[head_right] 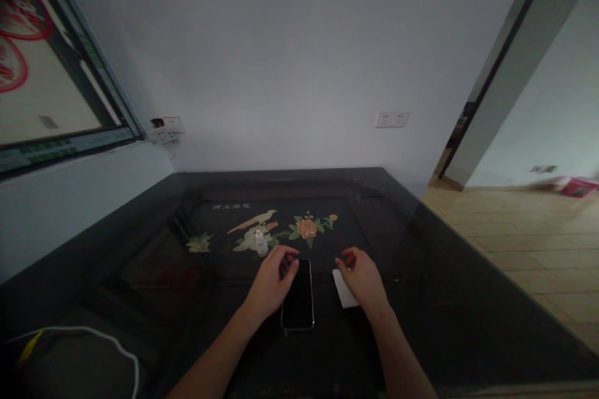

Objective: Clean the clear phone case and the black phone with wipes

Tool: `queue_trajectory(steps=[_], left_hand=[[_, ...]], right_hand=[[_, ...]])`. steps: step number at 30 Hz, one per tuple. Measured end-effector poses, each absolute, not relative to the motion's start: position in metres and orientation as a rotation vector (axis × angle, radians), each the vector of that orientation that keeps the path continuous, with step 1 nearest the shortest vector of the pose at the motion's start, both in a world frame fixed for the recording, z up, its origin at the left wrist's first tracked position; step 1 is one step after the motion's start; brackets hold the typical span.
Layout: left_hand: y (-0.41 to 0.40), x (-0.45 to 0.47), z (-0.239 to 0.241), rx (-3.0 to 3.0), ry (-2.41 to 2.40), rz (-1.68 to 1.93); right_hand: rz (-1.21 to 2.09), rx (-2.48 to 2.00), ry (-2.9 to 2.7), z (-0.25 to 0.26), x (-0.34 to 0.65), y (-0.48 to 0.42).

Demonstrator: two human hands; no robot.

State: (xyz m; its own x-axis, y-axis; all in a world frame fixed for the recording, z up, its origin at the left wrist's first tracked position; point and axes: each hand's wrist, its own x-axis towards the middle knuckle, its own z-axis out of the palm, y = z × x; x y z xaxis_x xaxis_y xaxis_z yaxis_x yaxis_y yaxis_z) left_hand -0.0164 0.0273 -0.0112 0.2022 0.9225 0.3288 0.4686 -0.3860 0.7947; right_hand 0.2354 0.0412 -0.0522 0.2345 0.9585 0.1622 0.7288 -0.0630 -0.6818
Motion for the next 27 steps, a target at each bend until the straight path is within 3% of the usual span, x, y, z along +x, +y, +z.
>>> queue_trajectory(steps=[12,27], left_hand=[[0.025,-0.015,-0.005,1.973,1.182,1.080],[0.025,-0.021,0.002,1.970,1.183,1.101]], right_hand=[[0.618,-1.853,-1.642,-0.051,0.247,0.041],[0.555,-1.600,-1.675,-0.040,0.220,0.039]])
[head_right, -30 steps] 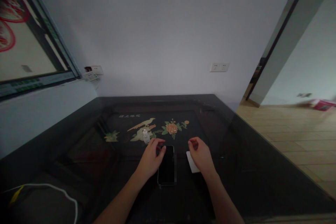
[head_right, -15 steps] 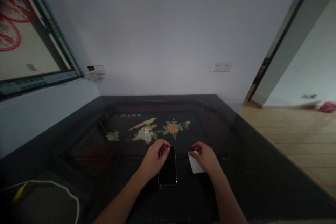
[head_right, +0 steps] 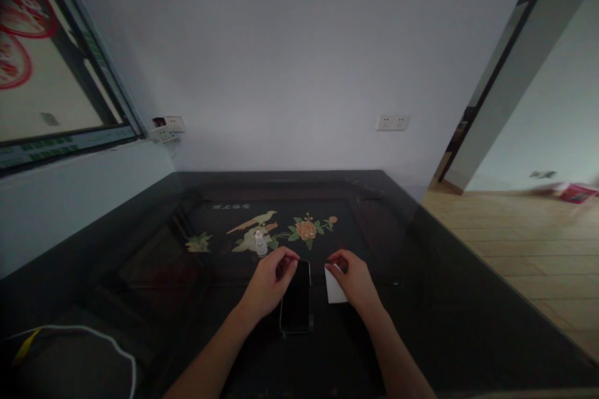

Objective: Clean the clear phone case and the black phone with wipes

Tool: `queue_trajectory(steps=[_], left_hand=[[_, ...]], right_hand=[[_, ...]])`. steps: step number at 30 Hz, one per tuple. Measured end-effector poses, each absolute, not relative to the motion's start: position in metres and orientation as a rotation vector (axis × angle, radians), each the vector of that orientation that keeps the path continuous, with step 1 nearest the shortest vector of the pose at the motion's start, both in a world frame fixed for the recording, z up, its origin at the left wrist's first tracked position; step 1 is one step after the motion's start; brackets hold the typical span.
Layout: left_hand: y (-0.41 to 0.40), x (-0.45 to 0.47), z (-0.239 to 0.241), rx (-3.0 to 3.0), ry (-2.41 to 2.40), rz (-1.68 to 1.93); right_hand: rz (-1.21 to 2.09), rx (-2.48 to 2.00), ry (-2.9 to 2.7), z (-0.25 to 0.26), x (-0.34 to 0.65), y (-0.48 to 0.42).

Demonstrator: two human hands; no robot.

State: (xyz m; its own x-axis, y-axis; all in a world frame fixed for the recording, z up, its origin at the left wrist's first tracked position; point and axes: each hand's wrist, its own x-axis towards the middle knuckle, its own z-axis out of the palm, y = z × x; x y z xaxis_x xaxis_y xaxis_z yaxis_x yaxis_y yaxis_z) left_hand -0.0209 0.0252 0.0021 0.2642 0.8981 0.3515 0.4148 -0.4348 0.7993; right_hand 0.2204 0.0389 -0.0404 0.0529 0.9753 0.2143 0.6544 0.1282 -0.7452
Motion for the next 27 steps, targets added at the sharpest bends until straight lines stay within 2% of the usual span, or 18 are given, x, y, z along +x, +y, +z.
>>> queue_trajectory(steps=[13,22,27], left_hand=[[0.035,-0.026,-0.009,1.971,1.330,1.085],[0.036,-0.024,-0.019,2.003,1.333,1.020],[0.036,-0.024,-0.019,2.021,1.417,0.975]], right_hand=[[0.455,-1.701,-1.914,-0.045,0.218,0.067],[0.526,-1.442,-2.025,-0.015,0.210,0.092],[0.471,-1.281,-1.902,-0.010,0.191,0.081]])
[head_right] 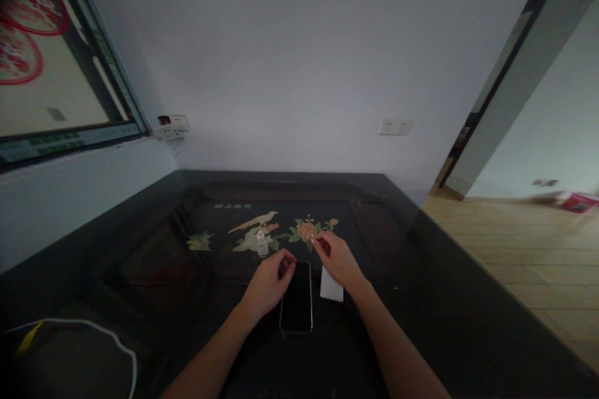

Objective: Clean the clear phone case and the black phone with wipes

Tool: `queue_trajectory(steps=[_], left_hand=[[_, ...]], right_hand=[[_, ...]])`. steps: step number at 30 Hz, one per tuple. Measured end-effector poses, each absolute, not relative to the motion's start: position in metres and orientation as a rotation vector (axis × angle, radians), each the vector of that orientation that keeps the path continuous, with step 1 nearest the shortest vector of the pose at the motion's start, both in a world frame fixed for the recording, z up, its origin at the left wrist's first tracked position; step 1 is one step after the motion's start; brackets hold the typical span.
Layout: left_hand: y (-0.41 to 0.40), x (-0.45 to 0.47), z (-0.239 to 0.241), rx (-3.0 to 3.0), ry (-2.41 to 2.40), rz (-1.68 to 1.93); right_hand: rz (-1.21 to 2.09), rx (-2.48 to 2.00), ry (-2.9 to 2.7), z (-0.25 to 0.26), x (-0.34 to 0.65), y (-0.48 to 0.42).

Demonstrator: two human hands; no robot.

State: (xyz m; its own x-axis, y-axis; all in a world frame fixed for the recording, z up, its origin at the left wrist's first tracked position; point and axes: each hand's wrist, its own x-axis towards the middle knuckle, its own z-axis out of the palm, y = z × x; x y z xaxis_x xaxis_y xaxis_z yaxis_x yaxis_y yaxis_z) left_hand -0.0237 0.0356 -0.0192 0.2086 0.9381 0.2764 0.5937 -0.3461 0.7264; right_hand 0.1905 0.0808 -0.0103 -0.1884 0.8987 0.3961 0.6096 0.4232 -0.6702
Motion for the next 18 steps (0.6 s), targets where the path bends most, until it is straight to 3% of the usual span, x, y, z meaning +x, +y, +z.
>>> queue_trajectory(steps=[6,18], left_hand=[[0.034,-0.025,-0.017,2.005,1.654,0.847],[0.019,-0.003,-0.024,2.101,2.004,0.513]], right_hand=[[0.695,-1.273,-1.826,-0.024,0.192,0.068],[0.751,-1.228,-1.710,-0.031,0.192,0.076]])
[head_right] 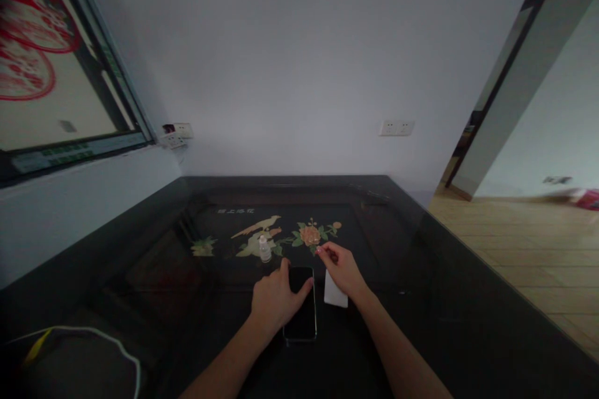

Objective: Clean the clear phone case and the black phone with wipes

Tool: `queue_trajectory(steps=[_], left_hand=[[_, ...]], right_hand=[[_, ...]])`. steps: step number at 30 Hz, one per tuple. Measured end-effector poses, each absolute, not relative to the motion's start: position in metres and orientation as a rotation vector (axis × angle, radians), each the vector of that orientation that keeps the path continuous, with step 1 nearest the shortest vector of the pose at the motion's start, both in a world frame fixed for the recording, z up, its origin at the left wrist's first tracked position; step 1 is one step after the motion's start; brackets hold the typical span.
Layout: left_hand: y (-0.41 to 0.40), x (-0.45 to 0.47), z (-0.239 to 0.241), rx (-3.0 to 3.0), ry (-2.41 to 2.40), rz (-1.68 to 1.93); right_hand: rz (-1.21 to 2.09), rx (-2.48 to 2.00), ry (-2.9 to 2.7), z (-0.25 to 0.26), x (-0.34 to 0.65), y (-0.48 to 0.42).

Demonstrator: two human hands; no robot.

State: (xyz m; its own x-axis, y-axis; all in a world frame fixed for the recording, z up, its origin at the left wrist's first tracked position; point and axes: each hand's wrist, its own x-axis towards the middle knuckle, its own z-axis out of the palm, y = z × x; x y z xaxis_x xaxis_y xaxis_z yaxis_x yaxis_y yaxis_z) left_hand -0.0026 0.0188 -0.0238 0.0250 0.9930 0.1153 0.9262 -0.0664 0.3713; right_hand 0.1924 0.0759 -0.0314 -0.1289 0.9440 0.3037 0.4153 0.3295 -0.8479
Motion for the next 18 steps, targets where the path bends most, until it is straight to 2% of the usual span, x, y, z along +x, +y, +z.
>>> queue_trajectory(steps=[18], left_hand=[[0.018,0.010,-0.016,2.103,1.968,0.400]], right_hand=[[0.861,-1.243,-1.725,-0.035,0.190,0.073]])
